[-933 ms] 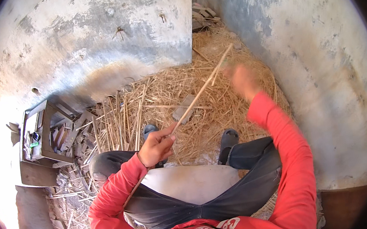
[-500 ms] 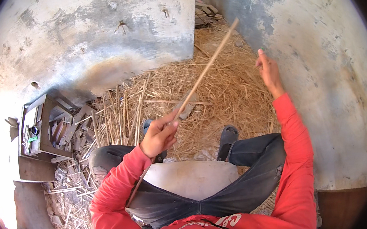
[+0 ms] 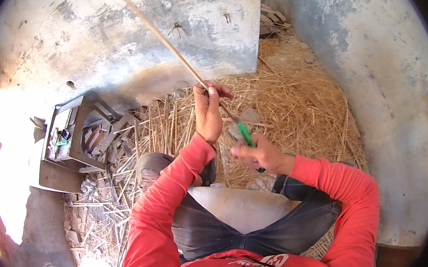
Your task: The person shapes a thin bamboo stick using a machete and a utility knife, then applies a red substance from a small tube to one end of the stick.
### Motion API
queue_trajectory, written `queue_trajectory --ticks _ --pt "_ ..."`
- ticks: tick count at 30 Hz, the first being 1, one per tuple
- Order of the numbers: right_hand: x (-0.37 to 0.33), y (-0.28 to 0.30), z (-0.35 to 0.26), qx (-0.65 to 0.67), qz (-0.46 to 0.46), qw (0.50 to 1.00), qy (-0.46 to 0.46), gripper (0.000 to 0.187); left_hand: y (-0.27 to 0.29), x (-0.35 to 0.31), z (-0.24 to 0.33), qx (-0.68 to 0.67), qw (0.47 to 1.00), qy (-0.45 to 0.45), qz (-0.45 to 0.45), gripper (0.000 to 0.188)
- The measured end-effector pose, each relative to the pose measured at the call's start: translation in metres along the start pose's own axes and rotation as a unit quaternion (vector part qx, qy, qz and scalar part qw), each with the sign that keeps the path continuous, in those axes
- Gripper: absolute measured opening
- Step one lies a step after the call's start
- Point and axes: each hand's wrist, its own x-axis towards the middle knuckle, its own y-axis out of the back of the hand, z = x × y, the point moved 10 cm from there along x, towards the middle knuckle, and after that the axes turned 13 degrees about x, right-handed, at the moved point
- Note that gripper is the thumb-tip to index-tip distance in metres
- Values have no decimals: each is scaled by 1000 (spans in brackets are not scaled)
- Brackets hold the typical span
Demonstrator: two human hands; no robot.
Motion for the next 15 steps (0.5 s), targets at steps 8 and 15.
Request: queue_trajectory --ticks 8,15 --pt "12 73 -19 254 232 937 66 50 -20 -25 -24 -117 977 126 -126 14" --pt "13 117 -81 277 234 913 188 31 -49 -49 -10 -70 958 99 -262 52"
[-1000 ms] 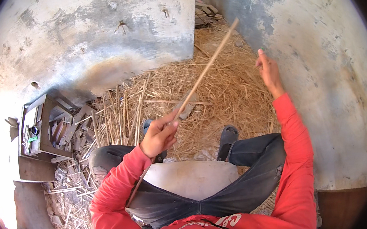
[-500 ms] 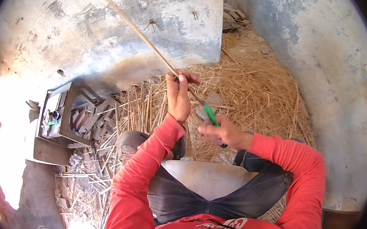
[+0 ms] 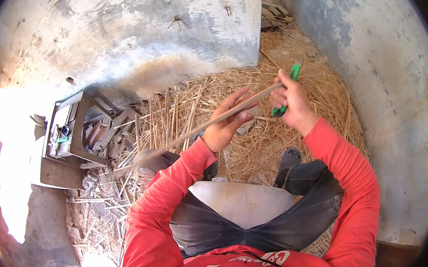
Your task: The person shapes a thin bamboo stick using a machete and a utility knife, then applies a red substance from a small tube to one end of the stick.
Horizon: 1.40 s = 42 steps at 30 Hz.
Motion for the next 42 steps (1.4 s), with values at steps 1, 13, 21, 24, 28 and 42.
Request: queue_trajectory --ticks 1,13,21,24,28,42 --pt "3 -5 -18 -6 -23 999 27 31 -2 -3 -3 -37 998 41 -25 53" --pt "10 15 -127 -52 -117 986 108 30 -41 -61 -1 -109 946 192 -236 49" --pt "-50 -40 -50 -606 -191 716 289 63 -6 -45 -10 -86 979 177 -48 43" --pt "-79 -55 15 -707 -197 644 215 69 1 -44 -13 -92 978 186 -3 44" --pt "-77 -60 31 -715 -202 611 274 70 4 -48 -18 -91 976 200 0 41" --pt "-3 -25 -53 -774 -56 592 218 75 5 -67 -11 -81 970 229 -28 41"
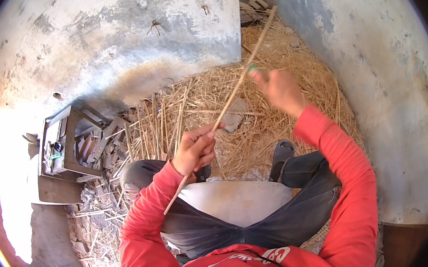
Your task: The person shapes a thin bamboo stick using a machete and a utility knife, then applies a red substance from a small tube to one end of the stick.
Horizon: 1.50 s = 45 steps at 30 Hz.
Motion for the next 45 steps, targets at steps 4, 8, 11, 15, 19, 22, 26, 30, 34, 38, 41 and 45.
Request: queue_trajectory --ticks 4,8,11,15,19,22,26,30,34,38,41,45 --pt "-8 2 4 10 2 1000 3 76 -6 6 -4 -10 1000 -15 -18 42" --pt "-73 -60 -81 13 5 973 231 77 5 4 -6 -10 1000 -11 15 43" --pt "5 14 34 26 29 998 -50 80 5 -13 -10 46 999 9 -11 42" --pt "19 62 72 -110 185 976 30 80 -12 9 -22 38 998 -6 -51 42" --pt "-7 10 39 -42 39 998 32 79 6 -1 -19 40 999 -1 -26 42" --pt "-46 -37 -22 -27 20 984 175 78 11 -11 -20 70 997 11 -17 42" --pt "10 62 86 -149 119 979 66 78 3 -11 -30 112 990 -38 -77 41" --pt "11 38 86 -153 124 980 41 76 -1 2 -32 83 996 14 -35 43" --pt "-11 -27 31 -183 32 969 165 74 17 -9 -26 90 995 15 -28 43" --pt "16 53 112 -179 120 976 26 71 15 -17 -41 112 992 1 -50 40" --pt "26 82 106 -239 173 956 4 69 7 -5 -28 114 993 6 -33 41" --pt "14 38 69 -210 80 974 6 63 15 -4 -22 86 996 -2 -32 42"
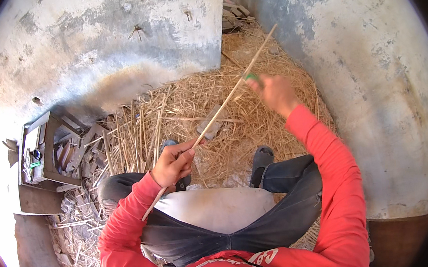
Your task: The person shapes a thin bamboo stick using a machete and a utility knife, then applies a red substance from a small tube to one end of the stick.
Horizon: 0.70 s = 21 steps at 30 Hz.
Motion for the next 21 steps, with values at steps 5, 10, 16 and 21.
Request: queue_trajectory --ticks 5,10,16,21 --pt "-1 12 27 115 52 989 -79 67 -1 -29 -17 36 999 14 -26 42" --pt "-15 65 189 -6 131 955 -265 73 -24 -23 -24 5 996 36 -86 44" --pt "-24 80 166 38 195 958 -208 79 -12 -13 -1 37 999 9 -32 44" --pt "-20 60 111 38 6 980 -196 80 6 3 5 61 995 -41 70 43"
